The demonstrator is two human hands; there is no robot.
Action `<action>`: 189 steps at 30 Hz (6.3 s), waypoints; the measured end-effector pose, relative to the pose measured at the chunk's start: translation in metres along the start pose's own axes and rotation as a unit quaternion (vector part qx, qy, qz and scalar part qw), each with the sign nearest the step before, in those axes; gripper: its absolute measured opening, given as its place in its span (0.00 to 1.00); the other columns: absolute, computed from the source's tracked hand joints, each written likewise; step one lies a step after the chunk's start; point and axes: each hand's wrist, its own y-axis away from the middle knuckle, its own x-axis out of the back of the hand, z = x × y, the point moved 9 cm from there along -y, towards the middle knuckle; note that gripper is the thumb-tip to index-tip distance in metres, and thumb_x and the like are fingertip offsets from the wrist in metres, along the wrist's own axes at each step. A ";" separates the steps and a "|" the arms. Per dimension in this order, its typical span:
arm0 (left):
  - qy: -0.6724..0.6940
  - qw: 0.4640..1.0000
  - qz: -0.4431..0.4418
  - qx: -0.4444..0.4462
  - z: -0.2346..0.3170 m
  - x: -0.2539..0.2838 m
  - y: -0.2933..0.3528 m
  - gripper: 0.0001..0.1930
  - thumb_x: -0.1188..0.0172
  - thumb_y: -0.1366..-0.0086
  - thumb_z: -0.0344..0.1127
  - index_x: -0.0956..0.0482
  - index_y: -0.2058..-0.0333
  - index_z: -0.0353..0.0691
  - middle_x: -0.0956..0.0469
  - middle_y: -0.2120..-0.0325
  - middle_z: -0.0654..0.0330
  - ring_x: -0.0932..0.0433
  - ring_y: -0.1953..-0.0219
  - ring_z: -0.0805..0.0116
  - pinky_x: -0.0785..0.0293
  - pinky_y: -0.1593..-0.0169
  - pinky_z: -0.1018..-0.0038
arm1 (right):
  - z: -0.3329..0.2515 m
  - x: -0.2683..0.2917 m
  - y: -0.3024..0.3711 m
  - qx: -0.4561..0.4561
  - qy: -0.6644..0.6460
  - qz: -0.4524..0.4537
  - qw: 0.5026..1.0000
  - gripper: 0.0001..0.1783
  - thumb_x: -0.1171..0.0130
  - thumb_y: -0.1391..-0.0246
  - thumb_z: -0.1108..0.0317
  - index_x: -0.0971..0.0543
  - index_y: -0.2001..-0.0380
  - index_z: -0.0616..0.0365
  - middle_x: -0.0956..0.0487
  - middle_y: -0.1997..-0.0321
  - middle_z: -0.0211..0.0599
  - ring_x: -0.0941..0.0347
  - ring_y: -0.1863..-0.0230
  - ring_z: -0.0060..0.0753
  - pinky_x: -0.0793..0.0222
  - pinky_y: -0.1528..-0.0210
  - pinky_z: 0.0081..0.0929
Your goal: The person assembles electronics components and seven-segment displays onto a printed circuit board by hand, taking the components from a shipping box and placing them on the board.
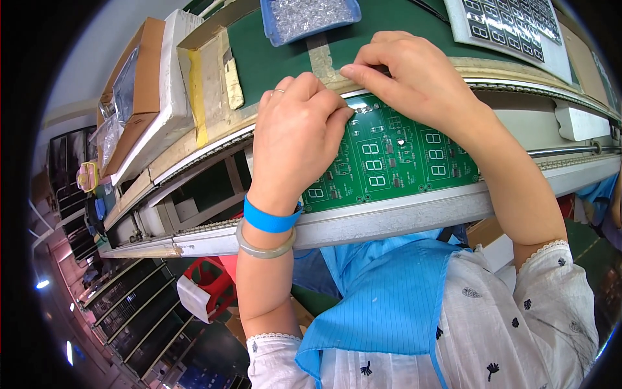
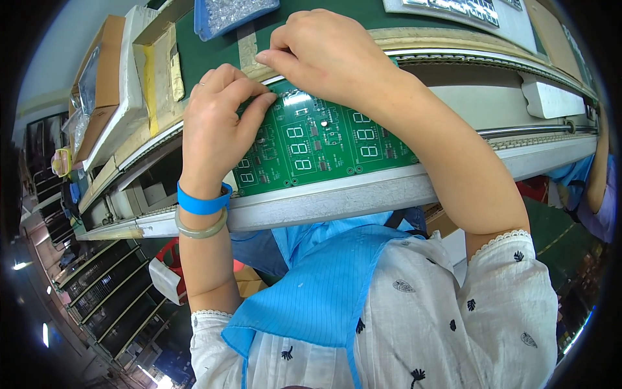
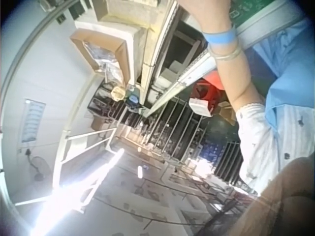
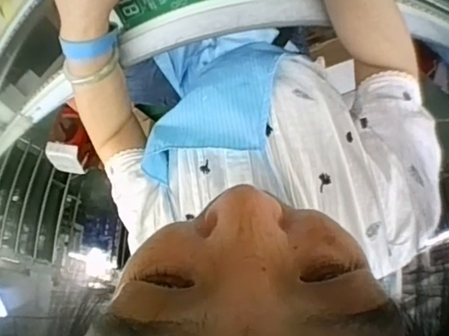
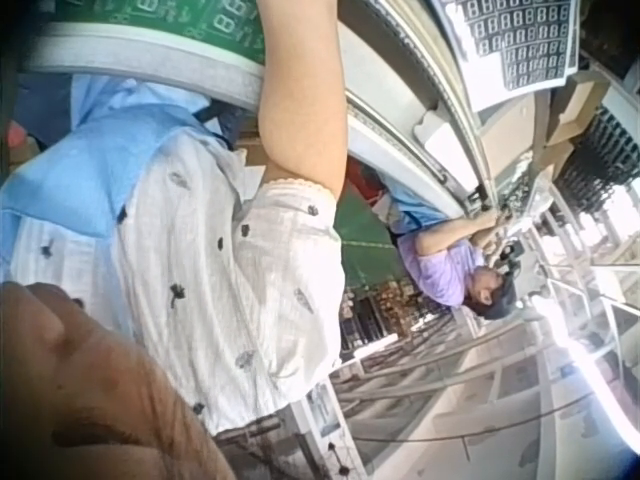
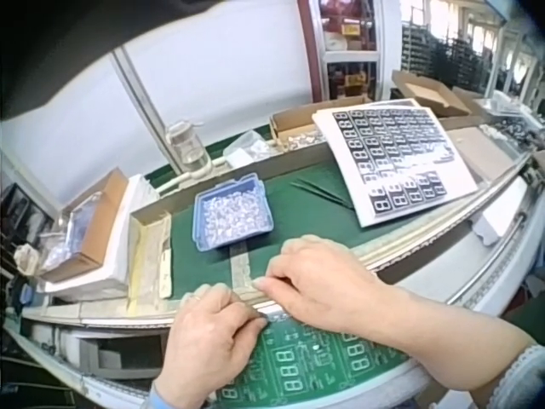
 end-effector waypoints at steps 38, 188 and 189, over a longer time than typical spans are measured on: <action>0.028 0.999 0.014 0.018 0.002 -0.005 -0.002 0.04 0.31 0.46 0.34 0.17 0.74 0.43 0.25 0.74 0.62 0.25 0.67 0.59 0.34 0.62 0.64 | -0.002 0.014 0.002 0.023 -0.036 0.031 0.999 0.17 0.39 0.42 0.58 0.19 0.74 0.64 0.26 0.77 0.45 0.28 0.70 0.47 0.34 0.67 0.40; 0.177 0.981 0.016 0.083 -0.047 0.020 0.034 0.08 0.40 0.46 0.25 0.16 0.66 0.37 0.18 0.70 0.52 0.20 0.64 0.51 0.23 0.59 0.62 | -0.023 -0.020 -0.011 -0.044 -0.017 -0.025 0.999 0.15 0.36 0.43 0.61 0.18 0.66 0.65 0.21 0.72 0.40 0.26 0.73 0.32 0.30 0.67 0.29; 0.177 0.981 0.015 0.082 -0.047 0.021 0.034 0.08 0.40 0.46 0.25 0.16 0.66 0.37 0.18 0.70 0.52 0.20 0.64 0.51 0.23 0.59 0.62 | -0.023 -0.020 -0.011 -0.041 -0.019 -0.024 0.999 0.14 0.36 0.43 0.61 0.18 0.67 0.65 0.21 0.73 0.40 0.26 0.73 0.32 0.30 0.68 0.29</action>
